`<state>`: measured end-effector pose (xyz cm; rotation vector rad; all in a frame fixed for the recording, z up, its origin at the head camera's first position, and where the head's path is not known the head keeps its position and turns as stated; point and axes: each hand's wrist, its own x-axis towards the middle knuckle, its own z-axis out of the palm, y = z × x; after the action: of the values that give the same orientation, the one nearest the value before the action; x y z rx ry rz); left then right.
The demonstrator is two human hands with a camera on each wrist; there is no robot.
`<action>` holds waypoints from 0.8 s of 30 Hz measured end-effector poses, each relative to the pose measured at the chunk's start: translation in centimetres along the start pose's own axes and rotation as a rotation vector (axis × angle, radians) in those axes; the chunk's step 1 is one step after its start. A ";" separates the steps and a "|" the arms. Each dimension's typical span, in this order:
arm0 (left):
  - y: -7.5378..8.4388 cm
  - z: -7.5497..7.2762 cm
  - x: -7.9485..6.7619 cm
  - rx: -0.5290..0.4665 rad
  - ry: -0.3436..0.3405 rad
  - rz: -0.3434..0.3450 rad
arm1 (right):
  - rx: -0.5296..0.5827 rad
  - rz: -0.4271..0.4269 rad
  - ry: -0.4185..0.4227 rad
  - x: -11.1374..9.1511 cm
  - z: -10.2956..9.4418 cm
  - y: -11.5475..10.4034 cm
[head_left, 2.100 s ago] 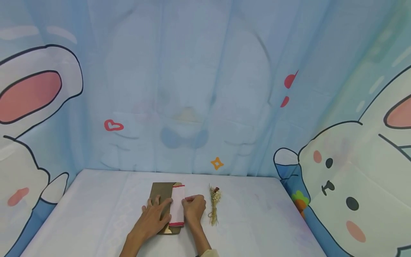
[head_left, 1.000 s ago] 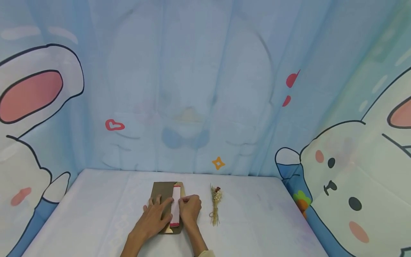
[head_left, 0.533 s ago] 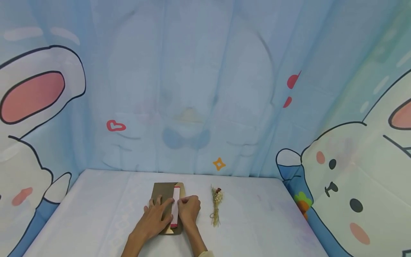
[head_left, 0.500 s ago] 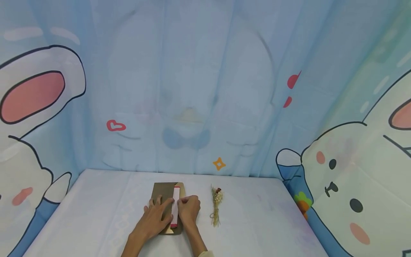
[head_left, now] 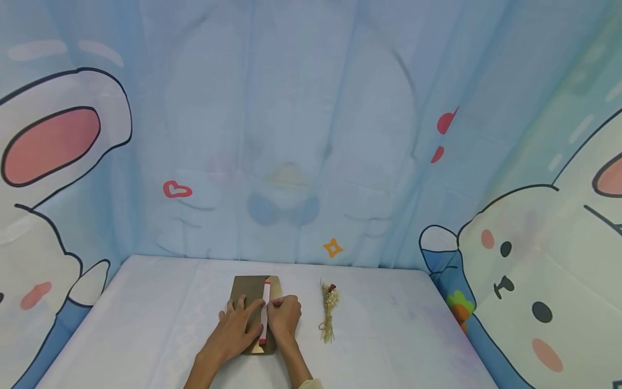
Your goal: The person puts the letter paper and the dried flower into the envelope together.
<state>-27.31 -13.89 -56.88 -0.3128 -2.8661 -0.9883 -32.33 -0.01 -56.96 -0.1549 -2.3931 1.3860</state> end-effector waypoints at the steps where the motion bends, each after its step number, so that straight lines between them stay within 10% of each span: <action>1: 0.1 0.0 0.0 0.002 -0.004 -0.005 | 0.000 -0.005 -0.002 0.0 0.0 0.0; 24: 0.0 0.3 -0.3 0.006 0.021 -0.001 | 0.026 -0.035 -0.040 -0.5 0.6 -0.4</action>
<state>-27.04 -13.78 -57.16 -0.2989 -2.8500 -0.9769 -32.05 -0.84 -57.06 -0.0789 -2.3967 1.4165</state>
